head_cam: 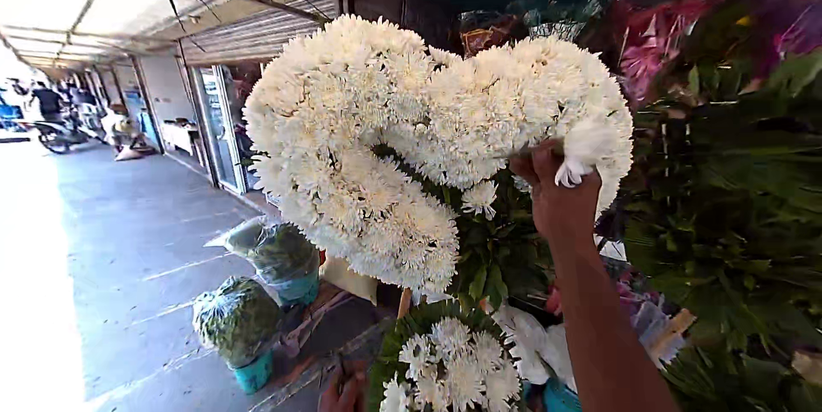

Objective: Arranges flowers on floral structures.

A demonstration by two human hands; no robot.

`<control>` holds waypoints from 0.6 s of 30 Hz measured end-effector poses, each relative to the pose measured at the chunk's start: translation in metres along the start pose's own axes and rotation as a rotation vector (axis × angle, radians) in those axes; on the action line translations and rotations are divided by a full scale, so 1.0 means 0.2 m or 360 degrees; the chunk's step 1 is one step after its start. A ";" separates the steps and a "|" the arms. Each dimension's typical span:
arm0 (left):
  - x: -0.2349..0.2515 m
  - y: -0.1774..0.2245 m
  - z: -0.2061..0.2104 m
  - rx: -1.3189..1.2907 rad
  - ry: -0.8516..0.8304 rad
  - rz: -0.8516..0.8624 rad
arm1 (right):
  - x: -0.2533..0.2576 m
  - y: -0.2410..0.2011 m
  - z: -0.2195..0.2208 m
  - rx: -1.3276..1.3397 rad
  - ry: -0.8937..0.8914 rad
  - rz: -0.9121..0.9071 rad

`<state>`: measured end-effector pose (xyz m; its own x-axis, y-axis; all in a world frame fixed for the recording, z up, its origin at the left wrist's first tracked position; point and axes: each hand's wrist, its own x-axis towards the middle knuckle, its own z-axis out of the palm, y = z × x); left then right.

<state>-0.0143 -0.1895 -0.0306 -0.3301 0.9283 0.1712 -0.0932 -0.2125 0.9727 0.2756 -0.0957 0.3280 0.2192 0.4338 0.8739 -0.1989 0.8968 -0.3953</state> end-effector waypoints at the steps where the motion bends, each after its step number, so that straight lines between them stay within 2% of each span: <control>1: 0.14 0.00 0.00 -0.0068 0.0107 -0.0079 | 0.19 0.02 0.09 -0.0013 -0.0055 -0.0108; 4: 0.55 -0.04 0.02 -0.0321 0.0341 -0.0289 | 0.67 0.11 0.39 -0.0116 -0.0161 -0.0224; 7: 0.80 -0.08 0.07 -0.0495 0.0280 -0.0447 | 0.93 0.22 0.62 -0.0390 -0.0310 -0.0132; 12: 0.95 -0.08 0.18 -0.0679 0.0002 -0.0618 | 1.03 0.33 0.80 -0.1313 -0.0525 0.0208; 18: 0.99 -0.08 0.30 -0.0723 -0.0116 -0.0740 | 1.01 0.30 0.79 -0.1314 -0.0496 0.0172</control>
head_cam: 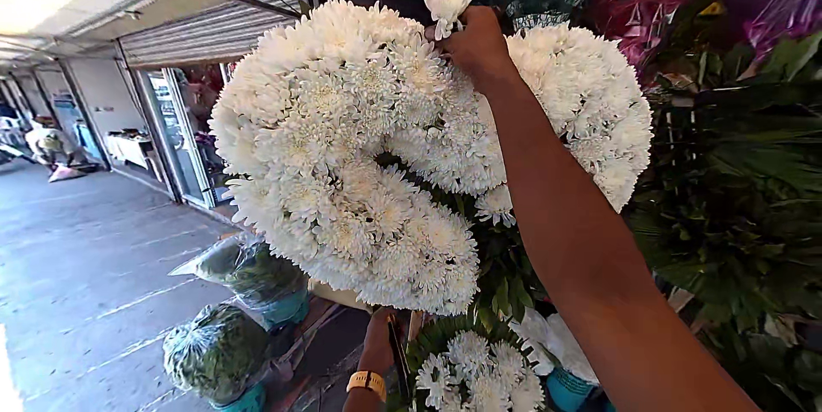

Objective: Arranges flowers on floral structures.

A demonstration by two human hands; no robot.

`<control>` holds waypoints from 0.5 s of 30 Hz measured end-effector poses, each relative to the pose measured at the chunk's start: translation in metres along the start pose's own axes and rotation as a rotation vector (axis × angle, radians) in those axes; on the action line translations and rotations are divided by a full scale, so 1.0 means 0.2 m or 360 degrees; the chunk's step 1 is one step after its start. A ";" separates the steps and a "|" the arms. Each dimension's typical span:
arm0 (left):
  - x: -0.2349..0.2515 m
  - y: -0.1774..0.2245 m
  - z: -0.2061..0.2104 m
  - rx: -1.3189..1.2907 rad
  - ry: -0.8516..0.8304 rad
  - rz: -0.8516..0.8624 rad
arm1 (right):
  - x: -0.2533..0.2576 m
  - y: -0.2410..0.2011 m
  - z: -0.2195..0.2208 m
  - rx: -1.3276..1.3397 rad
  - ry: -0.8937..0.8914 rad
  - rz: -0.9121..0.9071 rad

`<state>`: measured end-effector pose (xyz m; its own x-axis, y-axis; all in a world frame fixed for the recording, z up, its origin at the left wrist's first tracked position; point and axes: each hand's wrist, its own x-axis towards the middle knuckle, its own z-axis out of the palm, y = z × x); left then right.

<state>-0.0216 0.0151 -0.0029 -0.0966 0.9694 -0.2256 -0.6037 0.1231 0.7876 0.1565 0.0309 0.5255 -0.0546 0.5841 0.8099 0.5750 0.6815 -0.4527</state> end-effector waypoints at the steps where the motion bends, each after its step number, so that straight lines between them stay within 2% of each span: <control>1: 0.01 -0.01 0.02 -0.0001 -0.0031 0.0007 | -0.01 0.00 0.01 -0.0070 -0.0017 0.0012; 4: 0.02 -0.05 0.06 -0.0023 -0.0095 0.0021 | -0.02 0.01 0.04 -0.0260 -0.0119 0.0042; 15: 0.01 -0.09 0.07 -0.0037 -0.0133 0.0079 | -0.03 -0.02 0.06 -0.0422 -0.0340 0.0085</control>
<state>0.0011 0.0170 -0.0100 -0.0612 0.9886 -0.1376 -0.6181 0.0707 0.7829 0.1453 0.0297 0.5170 -0.1723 0.7141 0.6785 0.7723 0.5255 -0.3570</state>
